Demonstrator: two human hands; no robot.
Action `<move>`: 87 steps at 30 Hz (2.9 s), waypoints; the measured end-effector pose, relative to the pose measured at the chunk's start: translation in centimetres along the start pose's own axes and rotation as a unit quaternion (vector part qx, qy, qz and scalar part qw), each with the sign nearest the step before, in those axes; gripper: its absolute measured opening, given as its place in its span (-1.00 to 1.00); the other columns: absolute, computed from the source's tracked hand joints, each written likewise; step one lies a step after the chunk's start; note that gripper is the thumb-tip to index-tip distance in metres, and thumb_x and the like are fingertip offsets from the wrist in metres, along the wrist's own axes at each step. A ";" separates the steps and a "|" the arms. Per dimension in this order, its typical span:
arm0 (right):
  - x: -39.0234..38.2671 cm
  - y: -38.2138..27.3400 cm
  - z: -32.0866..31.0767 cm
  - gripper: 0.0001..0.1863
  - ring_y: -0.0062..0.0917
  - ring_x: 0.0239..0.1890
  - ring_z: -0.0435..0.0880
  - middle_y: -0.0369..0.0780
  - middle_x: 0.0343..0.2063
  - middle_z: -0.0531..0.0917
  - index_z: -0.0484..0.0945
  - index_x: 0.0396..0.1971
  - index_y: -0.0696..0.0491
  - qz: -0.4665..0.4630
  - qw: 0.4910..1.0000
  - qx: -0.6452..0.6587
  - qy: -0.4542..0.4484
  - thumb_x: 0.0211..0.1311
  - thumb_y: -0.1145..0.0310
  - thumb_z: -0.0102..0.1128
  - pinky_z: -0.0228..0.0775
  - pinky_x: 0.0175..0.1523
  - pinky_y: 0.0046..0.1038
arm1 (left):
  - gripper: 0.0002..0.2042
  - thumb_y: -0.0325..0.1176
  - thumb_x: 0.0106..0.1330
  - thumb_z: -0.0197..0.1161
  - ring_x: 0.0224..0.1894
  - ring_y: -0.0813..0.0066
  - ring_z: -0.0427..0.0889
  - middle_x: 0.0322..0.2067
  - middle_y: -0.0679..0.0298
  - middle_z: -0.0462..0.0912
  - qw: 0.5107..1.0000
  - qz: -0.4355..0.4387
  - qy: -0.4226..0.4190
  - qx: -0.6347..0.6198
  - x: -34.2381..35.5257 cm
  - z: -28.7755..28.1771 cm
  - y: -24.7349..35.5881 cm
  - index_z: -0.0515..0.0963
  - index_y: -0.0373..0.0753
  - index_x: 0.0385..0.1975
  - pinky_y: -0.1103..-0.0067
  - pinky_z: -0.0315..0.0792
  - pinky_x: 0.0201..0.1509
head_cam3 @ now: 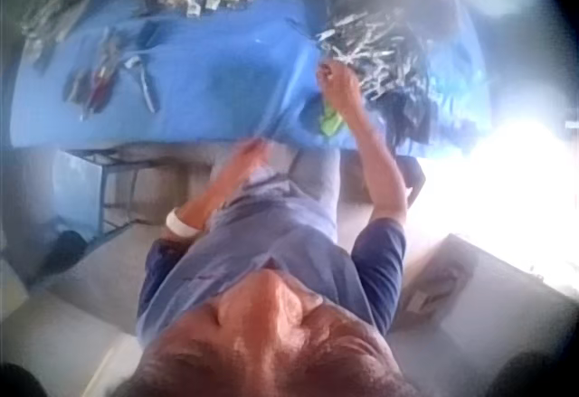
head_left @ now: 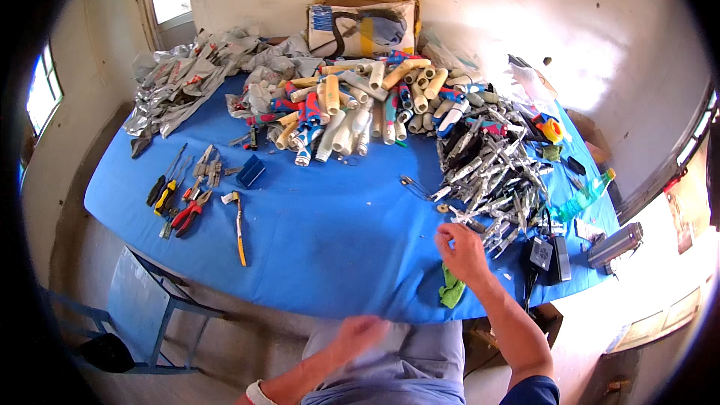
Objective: The person cleans several paint tubes on a blue table using a green cloth. They wipe the tubes thoroughly, turning them over to clean all sides, and place the cleaned tubes into a cardboard box on the floor.
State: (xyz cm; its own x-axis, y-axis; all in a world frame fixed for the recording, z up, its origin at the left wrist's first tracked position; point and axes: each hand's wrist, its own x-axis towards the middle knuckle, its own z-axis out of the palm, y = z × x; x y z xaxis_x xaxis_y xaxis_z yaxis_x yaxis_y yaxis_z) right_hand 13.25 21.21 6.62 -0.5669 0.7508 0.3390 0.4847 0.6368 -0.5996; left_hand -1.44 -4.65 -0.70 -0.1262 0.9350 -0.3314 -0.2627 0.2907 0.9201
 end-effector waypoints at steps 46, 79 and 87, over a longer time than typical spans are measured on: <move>-4.1 3.1 -0.9 -0.61 -0.15 -0.24 0.64 -0.09 -0.30 0.68 0.55 -0.05 0.11 0.102 0.969 -0.149 0.170 0.14 0.31 0.36 0.45 -0.17 -0.21 | -0.70 -0.40 0.18 0.35 -0.55 0.16 0.44 -0.63 0.21 0.43 0.725 0.383 0.179 0.543 13.8 -2.0 7.7 0.37 -0.23 -0.68 0.29 0.30 -0.41; -4.2 1.8 1.7 -0.79 -0.73 -0.43 0.49 -0.37 -0.43 0.55 0.59 -0.04 0.15 0.235 0.851 0.469 -0.017 0.44 0.40 0.16 0.37 -0.31 -0.66 | -0.58 -0.21 0.49 0.15 -0.57 0.07 0.37 -0.63 0.10 0.38 0.863 0.326 0.194 0.335 12.2 -3.2 7.6 0.34 -0.35 -0.61 0.33 0.27 -0.47; -1.6 1.6 1.0 -0.80 -0.74 -0.46 0.47 -0.38 -0.44 0.54 0.59 -0.06 0.16 0.233 0.849 0.472 -0.057 0.45 0.39 0.15 0.34 -0.35 -0.66 | -0.66 -0.26 0.38 0.27 -0.49 0.05 0.46 -0.58 0.14 0.46 0.811 0.339 0.196 0.435 12.2 -3.1 7.5 0.42 -0.32 -0.59 0.28 0.34 -0.38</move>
State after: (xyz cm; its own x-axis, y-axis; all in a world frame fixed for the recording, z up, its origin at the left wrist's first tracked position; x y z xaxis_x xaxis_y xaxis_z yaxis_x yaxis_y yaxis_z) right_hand 14.27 20.82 4.40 -0.5465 0.8268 -0.1337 -0.0451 -0.1884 -0.9810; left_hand -7.87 8.31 1.50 -0.2992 0.8526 0.4283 0.7465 -0.0704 0.6616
